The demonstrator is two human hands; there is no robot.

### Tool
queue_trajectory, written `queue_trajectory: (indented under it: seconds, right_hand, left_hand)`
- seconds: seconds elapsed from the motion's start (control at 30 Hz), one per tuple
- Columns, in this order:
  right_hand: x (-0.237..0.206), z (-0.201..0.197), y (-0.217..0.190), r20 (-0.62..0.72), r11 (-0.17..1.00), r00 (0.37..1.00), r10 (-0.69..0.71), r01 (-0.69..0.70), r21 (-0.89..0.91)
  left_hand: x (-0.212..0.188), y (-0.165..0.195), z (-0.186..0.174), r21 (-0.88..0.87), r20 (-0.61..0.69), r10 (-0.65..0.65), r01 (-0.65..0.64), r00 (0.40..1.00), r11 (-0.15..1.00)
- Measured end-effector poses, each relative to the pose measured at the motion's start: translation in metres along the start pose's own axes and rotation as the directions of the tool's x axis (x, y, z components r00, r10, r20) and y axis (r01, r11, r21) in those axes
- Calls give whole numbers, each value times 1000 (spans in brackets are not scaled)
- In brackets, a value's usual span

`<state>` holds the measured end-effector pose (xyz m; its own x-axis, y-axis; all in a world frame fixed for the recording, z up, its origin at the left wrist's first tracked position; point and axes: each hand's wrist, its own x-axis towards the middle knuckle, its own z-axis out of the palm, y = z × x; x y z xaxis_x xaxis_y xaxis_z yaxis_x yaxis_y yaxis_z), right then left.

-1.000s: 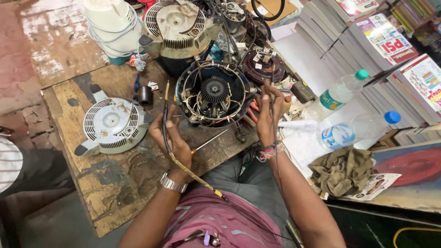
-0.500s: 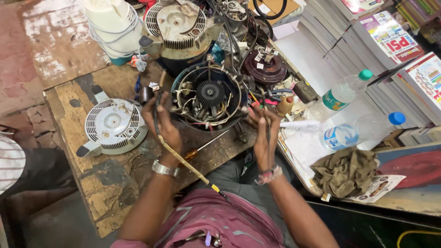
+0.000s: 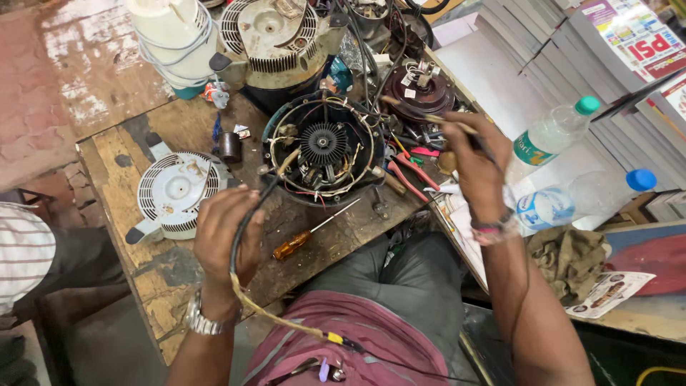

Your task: The person handles a disassembled electrical motor on a cluttered workbench, manipulating wires and internal components with their hands. They repeatedly pick up and set down the motor housing while adjusting the wiring.

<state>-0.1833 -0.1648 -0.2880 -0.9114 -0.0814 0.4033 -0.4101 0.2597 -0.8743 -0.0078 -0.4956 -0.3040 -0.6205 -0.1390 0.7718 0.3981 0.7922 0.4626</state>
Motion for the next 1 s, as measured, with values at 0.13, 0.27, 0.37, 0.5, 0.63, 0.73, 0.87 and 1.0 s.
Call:
queue_trajectory:
  seconds: [0.13, 0.27, 0.37, 0.5, 0.63, 0.73, 0.87, 1.0]
  right_hand:
    - [16, 29, 6, 113, 982, 992, -49, 69, -179]
    - [18, 49, 4, 169, 952, 972, -163, 200, -233]
    - [20, 54, 0, 203, 940, 954, -220, 263, -217]
    - [21, 56, -2, 229, 959, 961, -153, 201, -201]
    - [20, 60, 1, 234, 931, 946, -227, 281, -233]
    - [19, 63, 1, 242, 905, 925, -293, 350, -242]
    - [18, 66, -3, 212, 897, 918, -335, 380, -225]
    - [18, 68, -8, 250, 900, 923, -293, 354, -252]
  left_hand:
    - [6, 13, -5, -22, 89, 33, -31, 995, 999]
    - [7, 13, 0, -29, 103, 11, -8, 995, 1000]
    - [7, 11, 5, -8, 114, 23, -22, 993, 1000]
    - [8, 9, 8, -23, 131, 10, -7, 991, 1000]
    - [8, 7, 9, -13, 158, -14, 16, 987, 1000]
    - [9, 4, 10, -22, 166, -9, 13, 986, 1000]
    - [9, -1, 16, -19, 151, 2, 1, 988, 1000]
    - [10, -4, 19, -2, 162, 18, -18, 987, 1000]
